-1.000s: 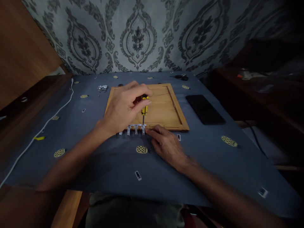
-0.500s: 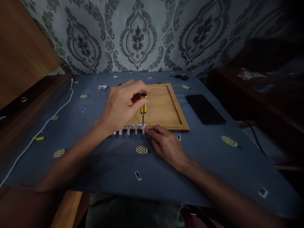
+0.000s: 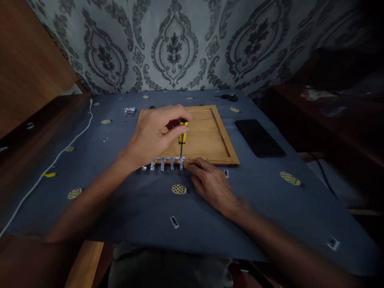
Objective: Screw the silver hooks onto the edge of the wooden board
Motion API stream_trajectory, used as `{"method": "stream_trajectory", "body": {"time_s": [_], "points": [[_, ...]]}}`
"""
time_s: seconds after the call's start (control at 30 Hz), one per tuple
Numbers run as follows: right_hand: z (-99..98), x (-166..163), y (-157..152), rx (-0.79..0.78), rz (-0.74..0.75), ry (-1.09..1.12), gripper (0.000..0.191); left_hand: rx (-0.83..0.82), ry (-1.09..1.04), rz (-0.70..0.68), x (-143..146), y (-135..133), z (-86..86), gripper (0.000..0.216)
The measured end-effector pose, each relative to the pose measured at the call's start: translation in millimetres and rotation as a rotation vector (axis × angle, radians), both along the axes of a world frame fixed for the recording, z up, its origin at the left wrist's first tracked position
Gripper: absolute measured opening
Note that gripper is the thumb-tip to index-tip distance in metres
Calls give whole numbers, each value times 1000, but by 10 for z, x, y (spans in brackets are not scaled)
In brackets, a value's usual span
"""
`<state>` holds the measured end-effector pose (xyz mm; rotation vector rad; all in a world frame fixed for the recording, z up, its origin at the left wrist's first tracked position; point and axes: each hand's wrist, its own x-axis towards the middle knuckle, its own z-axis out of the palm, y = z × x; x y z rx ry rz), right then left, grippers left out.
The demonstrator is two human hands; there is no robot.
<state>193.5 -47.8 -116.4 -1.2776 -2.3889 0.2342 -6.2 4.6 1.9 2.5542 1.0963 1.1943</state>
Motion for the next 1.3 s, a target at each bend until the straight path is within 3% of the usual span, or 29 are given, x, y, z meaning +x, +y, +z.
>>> {"method": "stream_trajectory", "body": {"time_s": [0.13, 0.43, 0.67, 0.87, 1.07, 1.3], "points": [[-25, 7, 2, 12, -1, 4, 49, -39, 12, -53, -46, 26, 14, 15], [-14, 2, 6, 17, 8, 9, 49, 42, 29, 17, 10, -23, 31, 7], [-19, 5, 8, 25, 8, -6, 48, -47, -31, -21, -35, 12, 22, 12], [-13, 2, 5, 36, -1, -4, 48, 61, 54, 24, 5, -10, 20, 8], [-29, 6, 6, 49, -2, -4, 48, 27, 43, -55, -46, 17, 32, 10], [-19, -5, 5, 36, 4, 1, 48, 57, 52, 9, 18, -29, 27, 10]]}}
